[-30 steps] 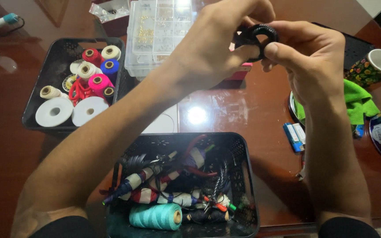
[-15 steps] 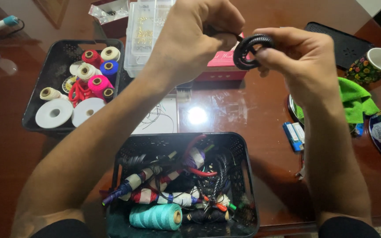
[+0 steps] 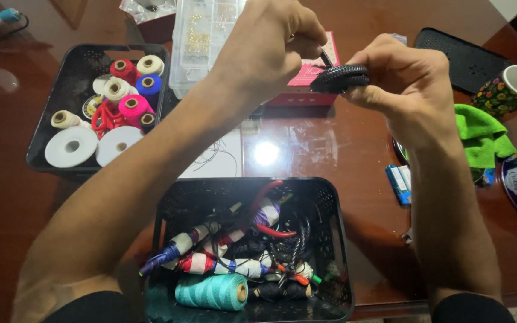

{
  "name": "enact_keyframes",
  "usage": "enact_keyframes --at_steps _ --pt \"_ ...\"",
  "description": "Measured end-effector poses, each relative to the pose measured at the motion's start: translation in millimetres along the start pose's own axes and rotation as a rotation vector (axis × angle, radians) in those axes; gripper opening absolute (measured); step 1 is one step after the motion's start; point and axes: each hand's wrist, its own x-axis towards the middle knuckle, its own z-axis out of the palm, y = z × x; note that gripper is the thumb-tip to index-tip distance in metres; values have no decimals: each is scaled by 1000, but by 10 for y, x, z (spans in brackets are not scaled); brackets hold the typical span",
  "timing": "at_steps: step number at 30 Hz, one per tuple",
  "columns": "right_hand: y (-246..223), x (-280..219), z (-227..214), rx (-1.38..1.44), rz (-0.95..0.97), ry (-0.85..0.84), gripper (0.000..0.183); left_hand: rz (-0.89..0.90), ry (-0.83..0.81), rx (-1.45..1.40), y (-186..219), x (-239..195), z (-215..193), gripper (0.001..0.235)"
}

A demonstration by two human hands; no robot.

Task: Sorting through and inspecting various jewelry making supplies, including cables, thread, and small components at a workbench.

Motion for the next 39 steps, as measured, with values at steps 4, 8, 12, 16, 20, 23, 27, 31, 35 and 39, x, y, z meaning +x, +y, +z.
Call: enact_keyframes --at_steps 4,8,12,16,20,23,27,31,35,39 --pt "-35 6 29 -95 -27 -1 17 -24 -11 60 16 -14 -38 22" --pt "-216 81 159 -146 74 63 21 -66 -25 50 -21 16 -55 11" --pt "-200 103 166 -52 -93 -52 28 -34 -14 15 -82 27 -20 12" --pt "-234 138 194 -6 -102 -65 27 -44 11 19 -79 38 -8 6" --pt "-108 77 110 -125 11 70 22 -23 15 128 -67 -15 -86 7" --pt "-61 77 99 -161 22 130 15 90 75 216 39 -63 -150 17" --pt "10 69 79 -118 -13 154 5 10 77 -32 192 -133 -133 14" --pt "71 69 54 -84 25 232 4 201 124 -135 280 -203 -35 16" --pt "71 69 31 -74 34 224 6 293 142 -23 201 -237 91 19" --pt "86 59 -1 -57 -30 166 13 343 85 112 280 -159 75 16"
